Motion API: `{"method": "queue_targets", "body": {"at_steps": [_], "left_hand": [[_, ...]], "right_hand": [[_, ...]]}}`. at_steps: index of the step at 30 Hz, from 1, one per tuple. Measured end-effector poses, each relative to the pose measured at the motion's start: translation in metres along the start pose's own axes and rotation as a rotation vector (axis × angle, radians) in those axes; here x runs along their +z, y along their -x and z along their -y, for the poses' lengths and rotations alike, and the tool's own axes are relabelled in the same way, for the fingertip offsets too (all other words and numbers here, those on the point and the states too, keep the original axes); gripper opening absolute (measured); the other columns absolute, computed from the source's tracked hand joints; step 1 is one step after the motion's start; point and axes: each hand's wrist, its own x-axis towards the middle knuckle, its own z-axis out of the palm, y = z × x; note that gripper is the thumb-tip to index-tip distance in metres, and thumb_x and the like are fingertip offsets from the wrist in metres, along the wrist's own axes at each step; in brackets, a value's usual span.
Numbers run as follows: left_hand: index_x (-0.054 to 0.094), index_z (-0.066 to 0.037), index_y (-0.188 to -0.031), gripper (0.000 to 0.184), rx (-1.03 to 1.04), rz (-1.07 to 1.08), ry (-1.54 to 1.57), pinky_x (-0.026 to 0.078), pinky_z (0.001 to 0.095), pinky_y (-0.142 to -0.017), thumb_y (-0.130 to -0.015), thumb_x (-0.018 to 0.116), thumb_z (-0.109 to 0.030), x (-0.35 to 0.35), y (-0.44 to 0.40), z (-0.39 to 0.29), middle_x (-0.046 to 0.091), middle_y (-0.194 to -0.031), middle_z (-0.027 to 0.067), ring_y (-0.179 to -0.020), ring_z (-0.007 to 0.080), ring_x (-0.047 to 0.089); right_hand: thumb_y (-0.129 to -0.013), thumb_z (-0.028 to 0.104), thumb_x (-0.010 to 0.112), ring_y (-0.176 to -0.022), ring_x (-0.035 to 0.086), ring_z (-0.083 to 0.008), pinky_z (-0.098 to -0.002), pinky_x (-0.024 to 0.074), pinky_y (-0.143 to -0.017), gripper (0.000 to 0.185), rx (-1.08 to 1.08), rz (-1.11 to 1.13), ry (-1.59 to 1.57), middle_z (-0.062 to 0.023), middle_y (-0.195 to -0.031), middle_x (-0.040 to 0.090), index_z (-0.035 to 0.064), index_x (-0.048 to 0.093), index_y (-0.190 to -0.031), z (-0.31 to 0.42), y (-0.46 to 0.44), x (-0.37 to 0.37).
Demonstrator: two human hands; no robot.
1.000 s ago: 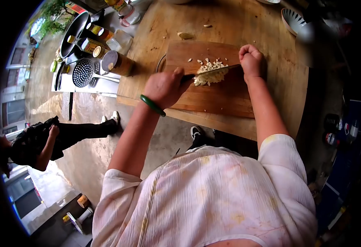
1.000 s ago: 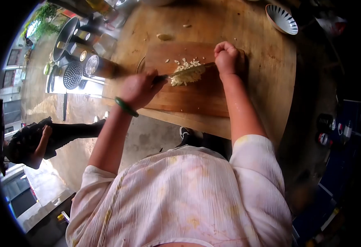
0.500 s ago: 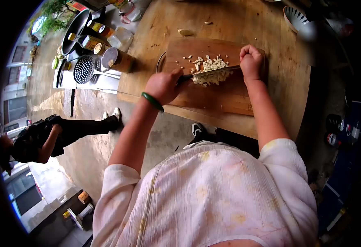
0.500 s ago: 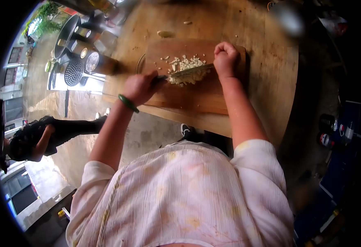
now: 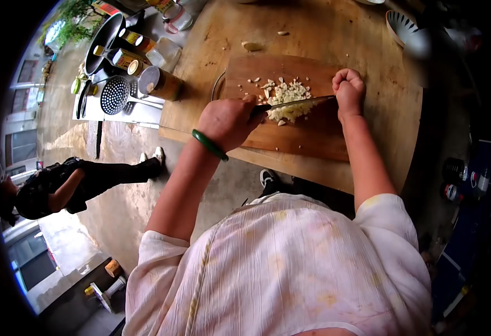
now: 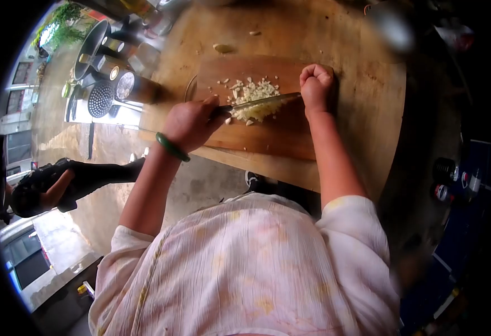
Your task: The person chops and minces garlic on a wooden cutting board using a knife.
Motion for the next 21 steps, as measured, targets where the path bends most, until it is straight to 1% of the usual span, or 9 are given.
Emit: {"method": "queue_targets", "body": {"at_steps": [4,6,8,10,12,14,15,18,21], "left_hand": [[0.059,-0.010,-0.088,0.031,-0.127,0.004,-0.070,0.050,0.0485,-0.059,-0.090,0.063,-0.040,0.032,0.017,0.009,0.064,-0.068,0.0155,-0.067,0.0365,0.064],[0.058,-0.010,-0.087,0.030,-0.129,0.032,-0.067,0.049,0.0484,-0.057,-0.091,0.062,-0.039,0.031,0.015,0.013,0.064,-0.068,0.0163,-0.066,0.0368,0.064],[0.060,-0.012,-0.086,0.027,0.050,-0.019,0.068,0.047,0.0486,-0.054,-0.089,0.065,-0.038,0.014,0.002,0.014,0.063,-0.068,0.0152,-0.063,0.0372,0.063],[0.061,-0.012,-0.086,0.028,0.025,0.004,0.034,0.047,0.0480,-0.054,-0.090,0.065,-0.039,0.008,0.002,0.002,0.062,-0.067,0.0154,-0.062,0.0371,0.062],[0.061,-0.012,-0.083,0.028,-0.079,-0.012,-0.107,0.047,0.0466,-0.053,-0.090,0.065,-0.038,0.007,0.009,-0.013,0.062,-0.066,0.0151,-0.061,0.0368,0.062],[0.060,-0.011,-0.080,0.029,-0.050,-0.072,-0.050,0.047,0.0457,-0.052,-0.090,0.066,-0.038,0.036,0.018,0.009,0.061,-0.064,0.0142,-0.059,0.0366,0.061],[0.061,-0.012,-0.080,0.028,-0.045,-0.082,0.008,0.047,0.0455,-0.051,-0.090,0.066,-0.038,0.037,0.016,0.014,0.061,-0.064,0.0139,-0.059,0.0364,0.061],[0.064,-0.013,-0.085,0.023,-0.025,-0.082,0.074,0.047,0.0440,-0.052,-0.090,0.067,-0.036,0.024,0.016,0.023,0.063,-0.066,0.0127,-0.058,0.0352,0.061],[0.060,-0.009,-0.081,0.031,-0.022,-0.065,-0.011,0.049,0.0456,-0.055,-0.089,0.065,-0.038,-0.017,0.000,0.026,0.063,-0.068,0.0147,-0.065,0.0363,0.063]], "right_hand": [[-0.069,-0.009,0.036,-0.056,0.043,-0.0083,-0.0238,0.0333,-0.053,0.025,-0.155,0.052,0.224,0.0009,-0.059,0.048,0.0069,0.054,-0.065,-0.003,-0.002,0.001],[-0.070,-0.009,0.035,-0.056,0.043,-0.0081,-0.0240,0.0330,-0.052,0.025,-0.139,0.022,0.169,0.0007,-0.060,0.049,0.0067,0.054,-0.065,-0.006,0.001,0.001],[-0.069,-0.010,0.035,-0.056,0.043,-0.0077,-0.0238,0.0330,-0.051,0.025,-0.084,0.050,0.106,0.0003,-0.060,0.050,0.0062,0.054,-0.065,0.001,0.001,-0.004],[-0.070,-0.013,0.032,-0.056,0.039,-0.0074,-0.0232,0.0299,-0.051,0.027,0.032,0.039,-0.005,0.0011,-0.064,0.048,0.0069,0.050,-0.068,0.009,0.007,-0.005],[-0.070,-0.013,0.033,-0.056,0.040,-0.0073,-0.0232,0.0297,-0.050,0.027,0.026,0.041,-0.018,0.0007,-0.064,0.048,0.0068,0.051,-0.069,0.006,0.008,-0.006],[-0.069,-0.010,0.035,-0.055,0.042,-0.0069,-0.0228,0.0316,-0.051,0.026,-0.206,0.072,0.138,0.0005,-0.060,0.050,0.0066,0.054,-0.064,0.005,0.007,-0.002],[-0.069,-0.010,0.035,-0.055,0.042,-0.0069,-0.0228,0.0316,-0.051,0.026,-0.214,0.076,0.134,0.0005,-0.060,0.050,0.0066,0.054,-0.064,0.009,0.002,0.005],[-0.070,-0.010,0.035,-0.056,0.043,-0.0073,-0.0228,0.0320,-0.052,0.026,-0.164,0.039,0.222,0.0009,-0.060,0.050,0.0066,0.055,-0.064,0.020,-0.004,0.016],[-0.069,-0.010,0.038,-0.057,0.044,-0.0083,-0.0227,0.0341,-0.053,0.024,-0.003,0.044,0.007,0.0004,-0.061,0.050,0.0058,0.055,-0.065,0.024,-0.020,0.039]]}}
